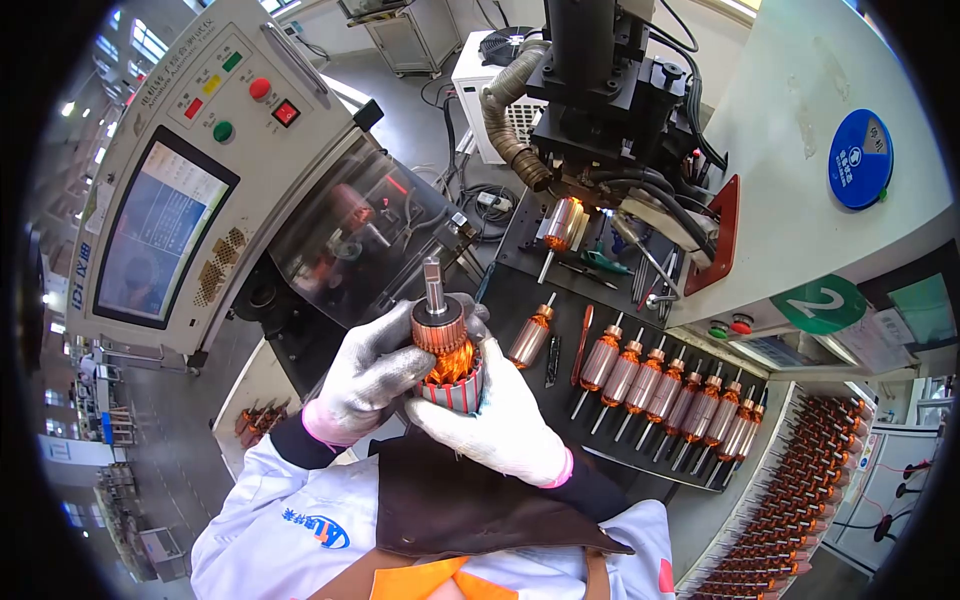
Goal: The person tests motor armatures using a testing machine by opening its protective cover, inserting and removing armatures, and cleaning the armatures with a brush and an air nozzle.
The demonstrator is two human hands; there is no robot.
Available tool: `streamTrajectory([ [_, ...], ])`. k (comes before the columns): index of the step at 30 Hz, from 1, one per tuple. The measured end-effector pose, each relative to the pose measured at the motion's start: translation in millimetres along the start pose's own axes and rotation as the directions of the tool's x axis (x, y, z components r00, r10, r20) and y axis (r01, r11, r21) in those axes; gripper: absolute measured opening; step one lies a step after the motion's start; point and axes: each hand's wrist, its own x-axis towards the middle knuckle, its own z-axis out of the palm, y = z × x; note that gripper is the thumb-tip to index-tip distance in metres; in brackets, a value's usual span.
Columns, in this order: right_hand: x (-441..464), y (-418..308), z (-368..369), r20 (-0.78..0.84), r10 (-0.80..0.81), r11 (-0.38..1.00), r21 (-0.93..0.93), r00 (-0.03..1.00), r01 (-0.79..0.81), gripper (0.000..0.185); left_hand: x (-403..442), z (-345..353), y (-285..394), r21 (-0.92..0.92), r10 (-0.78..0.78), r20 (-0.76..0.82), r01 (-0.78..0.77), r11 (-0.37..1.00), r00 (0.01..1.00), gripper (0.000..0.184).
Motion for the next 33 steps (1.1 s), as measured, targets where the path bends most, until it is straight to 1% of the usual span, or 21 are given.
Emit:
streamTrajectory([
  [2, -0.4, 0.7, -2.6, 0.01, 0.014, 0.999, -0.045, 1.0, -0.014, 0.061, -0.6, -0.8, -5.4, 0.007, 0.057, 0.012, -0.057, 0.998, 0.998, 0.047],
  [3, -0.6, 1.1, -3.2, 0.015, 0.022, 0.998, -0.067, 1.0, -0.021, 0.06, -0.2, -0.6, -8.5, 0.005, 0.053, 0.012, -0.053, 0.999, 0.999, 0.047],
  [6, -0.5, 2.9, -0.1, -0.008, 0.024, 0.998, -0.065, 1.0, -0.025, 0.06, 1.6, 1.8, -17.2, -0.013, 0.139, -0.037, -0.139, 0.99, 0.99, 0.043],
  [7, -0.9, 3.9, 0.6, -0.018, 0.026, 0.998, -0.063, 1.0, -0.027, 0.06, 1.2, 2.9, -16.3, -0.016, 0.133, -0.039, -0.133, 0.991, 0.99, 0.043],
  [8, -1.2, 4.9, 0.2, -0.02, 0.033, 0.998, -0.06, 0.999, -0.034, 0.06, 1.5, 4.5, -11.9, -0.005, 0.088, -0.068, -0.089, 0.996, 0.994, 0.047],
  [10, -0.8, 6.3, -2.5, -0.01, 0.036, 0.997, -0.073, 0.999, -0.036, 0.065, 2.8, 7.4, -3.5, 0.014, 0.003, -0.126, -0.001, 1.0, 0.992, 0.054],
  [11, -0.3, 6.7, -4.0, -0.004, 0.037, 0.996, -0.081, 0.999, -0.037, 0.068, 3.3, 8.5, -2.5, 0.01, -0.001, -0.129, 0.002, 1.0, 0.992, 0.054],
  [14, 0.8, 8.7, -7.8, 0.016, 0.054, 0.995, -0.079, 0.998, -0.053, 0.067, 3.3, 12.1, -2.3, -0.158, -0.044, -0.138, 0.022, 0.987, 0.989, 0.056],
  [15, 0.8, 9.2, -8.6, 0.026, 0.057, 0.995, -0.079, 0.998, -0.055, 0.067, 2.3, 12.1, -2.1, -0.161, -0.048, -0.141, 0.025, 0.987, 0.989, 0.056],
  [16, 0.4, 8.8, -8.9, 0.025, 0.061, 0.995, -0.079, 0.998, -0.059, 0.067, 1.2, 11.5, -1.4, -0.184, -0.058, -0.125, 0.034, 0.982, 0.99, 0.053],
  [19, -1.5, 6.3, -8.4, 0.037, 0.131, 0.988, 0.074, 0.991, -0.134, 0.066, -1.6, 11.9, 0.1, -0.228, -0.078, -0.092, 0.056, 0.972, 0.993, 0.049],
  [22, -2.7, 7.2, -10.4, 0.043, 0.119, 0.984, 0.125, 0.992, -0.124, 0.067, -5.2, 14.6, 0.1, -0.186, 0.003, -0.06, -0.014, 0.982, 0.998, 0.051],
  [23, -2.7, 7.3, -10.6, 0.05, 0.114, 0.982, 0.149, 0.992, -0.12, 0.067, -5.8, 14.4, -0.4, -0.189, 0.004, -0.063, -0.016, 0.982, 0.998, 0.051],
  [24, -2.4, 7.4, -10.1, 0.052, 0.117, 0.982, 0.146, 0.992, -0.124, 0.067, -6.6, 14.1, -0.9, -0.197, 0.012, -0.049, -0.022, 0.98, 0.999, 0.051],
  [27, -1.5, 8.5, -7.5, 0.025, 0.053, 0.988, 0.143, 0.998, -0.056, 0.067, -8.5, 13.1, -2.4, -0.213, 0.027, -0.021, -0.031, 0.976, 0.999, 0.052],
  [32, -3.6, 8.8, -8.7, 0.045, 0.07, 0.988, 0.134, 0.997, -0.076, 0.068, -9.7, 13.2, -3.6, -0.159, 0.061, -0.014, -0.062, 0.985, 0.998, 0.052],
  [33, -4.3, 7.9, -10.0, 0.058, 0.103, 0.987, 0.117, 0.993, -0.11, 0.07, -10.4, 14.1, -2.2, -0.149, 0.068, -0.01, -0.069, 0.986, 0.998, 0.052],
])
